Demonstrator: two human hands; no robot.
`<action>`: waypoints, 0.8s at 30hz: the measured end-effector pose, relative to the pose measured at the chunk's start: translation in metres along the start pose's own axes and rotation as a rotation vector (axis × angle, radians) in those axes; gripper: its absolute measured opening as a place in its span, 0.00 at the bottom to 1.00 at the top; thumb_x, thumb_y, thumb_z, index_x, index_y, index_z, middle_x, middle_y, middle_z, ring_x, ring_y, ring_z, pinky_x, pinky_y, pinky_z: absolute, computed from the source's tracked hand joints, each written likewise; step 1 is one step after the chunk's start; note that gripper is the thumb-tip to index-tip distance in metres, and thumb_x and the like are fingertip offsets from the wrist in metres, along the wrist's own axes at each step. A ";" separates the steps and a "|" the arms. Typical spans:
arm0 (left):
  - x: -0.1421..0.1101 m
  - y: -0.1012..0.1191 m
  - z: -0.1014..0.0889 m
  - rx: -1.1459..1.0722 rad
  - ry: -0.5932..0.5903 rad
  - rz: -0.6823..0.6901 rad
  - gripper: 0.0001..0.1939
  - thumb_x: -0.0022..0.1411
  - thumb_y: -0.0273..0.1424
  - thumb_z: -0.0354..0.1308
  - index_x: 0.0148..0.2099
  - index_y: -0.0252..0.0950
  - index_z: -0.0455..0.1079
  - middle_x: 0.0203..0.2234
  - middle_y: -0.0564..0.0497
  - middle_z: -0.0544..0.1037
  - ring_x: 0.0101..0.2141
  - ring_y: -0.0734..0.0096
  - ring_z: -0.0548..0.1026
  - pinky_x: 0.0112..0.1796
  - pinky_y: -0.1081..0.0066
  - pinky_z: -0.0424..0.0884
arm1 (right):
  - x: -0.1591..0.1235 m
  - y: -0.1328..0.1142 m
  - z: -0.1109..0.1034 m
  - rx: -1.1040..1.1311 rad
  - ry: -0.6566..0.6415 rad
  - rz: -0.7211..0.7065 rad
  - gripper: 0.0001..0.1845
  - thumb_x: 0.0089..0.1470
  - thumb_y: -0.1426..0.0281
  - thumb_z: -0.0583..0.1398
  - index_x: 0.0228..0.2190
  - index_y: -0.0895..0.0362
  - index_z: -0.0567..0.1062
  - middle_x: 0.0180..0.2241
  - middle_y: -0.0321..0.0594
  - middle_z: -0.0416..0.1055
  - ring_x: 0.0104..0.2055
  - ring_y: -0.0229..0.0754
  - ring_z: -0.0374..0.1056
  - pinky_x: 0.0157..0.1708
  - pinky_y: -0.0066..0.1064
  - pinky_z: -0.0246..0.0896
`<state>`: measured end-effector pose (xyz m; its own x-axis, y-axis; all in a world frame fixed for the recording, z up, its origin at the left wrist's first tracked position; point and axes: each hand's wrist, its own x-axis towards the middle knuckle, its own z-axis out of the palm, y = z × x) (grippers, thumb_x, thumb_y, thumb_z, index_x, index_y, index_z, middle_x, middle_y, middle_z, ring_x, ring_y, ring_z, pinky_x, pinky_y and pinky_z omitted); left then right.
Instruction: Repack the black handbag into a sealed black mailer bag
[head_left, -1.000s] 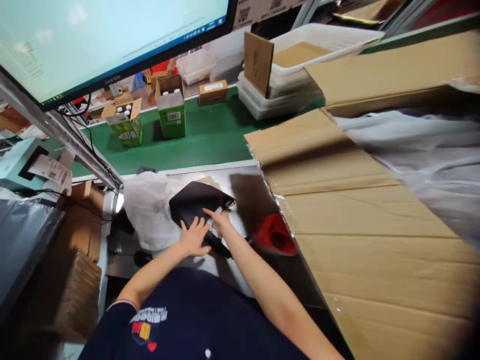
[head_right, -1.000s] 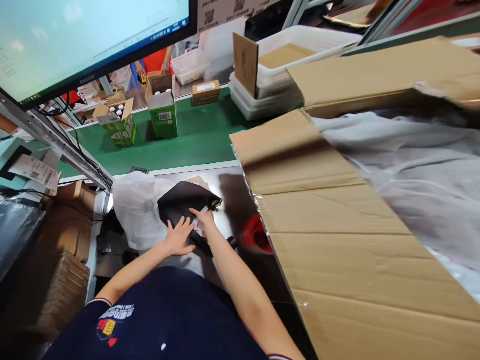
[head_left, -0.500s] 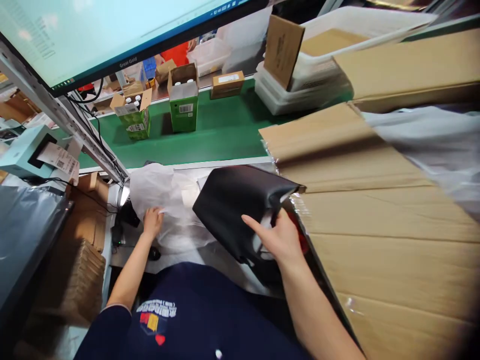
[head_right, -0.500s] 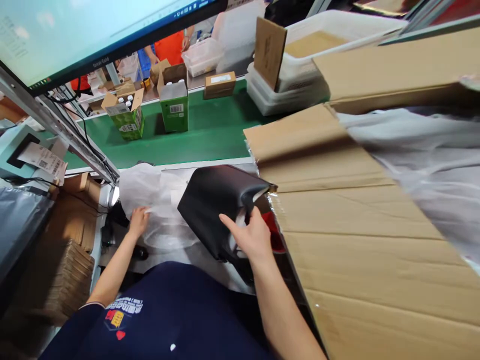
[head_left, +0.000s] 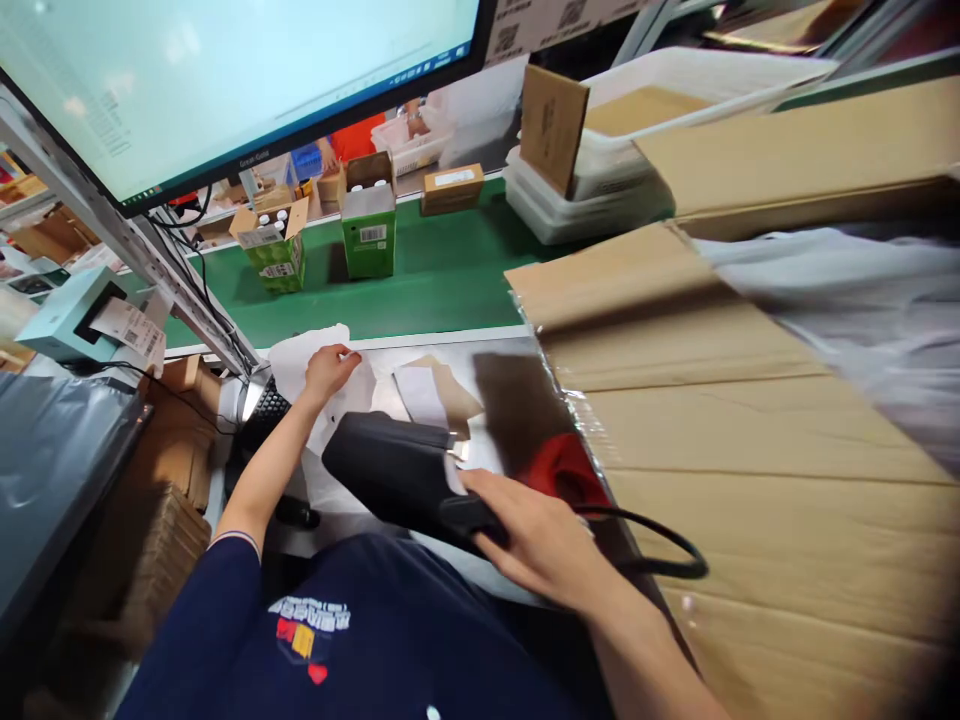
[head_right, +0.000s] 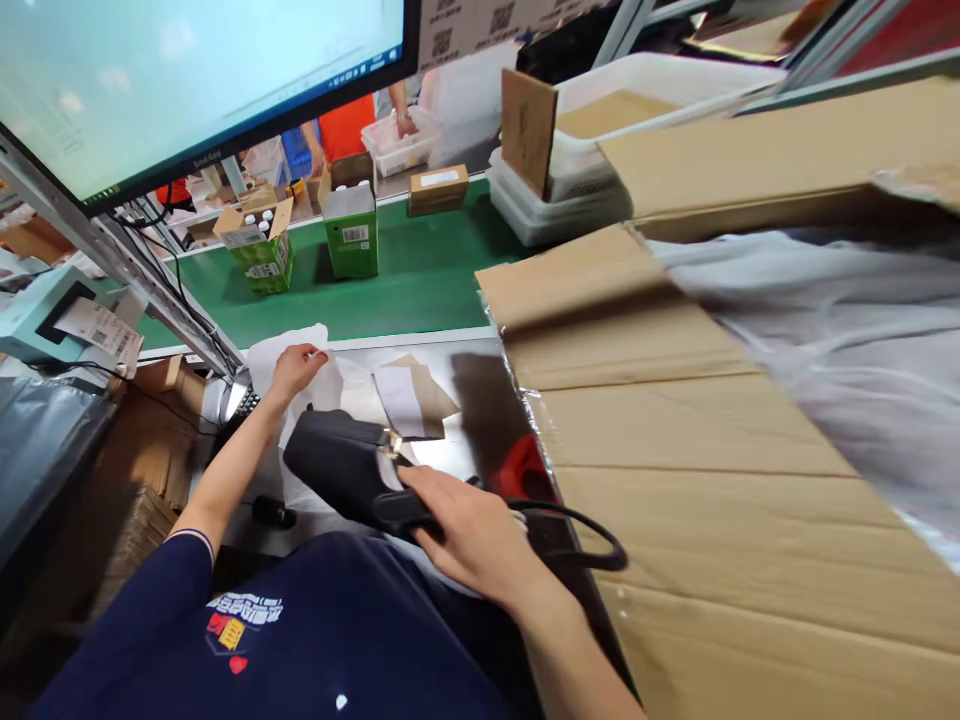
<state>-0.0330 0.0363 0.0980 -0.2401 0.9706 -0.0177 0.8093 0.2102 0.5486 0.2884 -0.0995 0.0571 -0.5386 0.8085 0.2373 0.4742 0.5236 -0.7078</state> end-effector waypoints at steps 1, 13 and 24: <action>-0.001 0.008 -0.002 0.000 -0.023 0.021 0.14 0.68 0.38 0.60 0.44 0.36 0.83 0.29 0.50 0.81 0.35 0.64 0.77 0.37 0.69 0.66 | 0.007 -0.003 0.007 -0.048 -0.053 -0.034 0.25 0.51 0.69 0.62 0.52 0.52 0.81 0.50 0.48 0.83 0.49 0.53 0.80 0.47 0.40 0.78; -0.044 0.010 0.021 -0.069 -0.101 0.195 0.26 0.74 0.43 0.52 0.26 0.38 0.75 0.21 0.52 0.73 0.28 0.67 0.70 0.34 0.68 0.61 | 0.027 -0.002 0.060 -0.288 0.000 0.187 0.27 0.61 0.71 0.58 0.61 0.59 0.74 0.52 0.53 0.79 0.50 0.57 0.78 0.43 0.39 0.73; -0.124 0.047 0.050 -0.143 -0.233 0.563 0.27 0.75 0.51 0.47 0.53 0.45 0.84 0.36 0.45 0.87 0.36 0.56 0.82 0.41 0.62 0.75 | 0.058 0.039 0.076 0.225 0.093 0.466 0.11 0.53 0.63 0.64 0.36 0.56 0.78 0.28 0.41 0.76 0.31 0.50 0.72 0.34 0.38 0.64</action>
<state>0.0616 -0.0679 0.0841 0.3383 0.9315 0.1336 0.6944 -0.3429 0.6326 0.2226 -0.0526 -0.0070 -0.2372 0.9676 -0.0866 0.4818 0.0398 -0.8754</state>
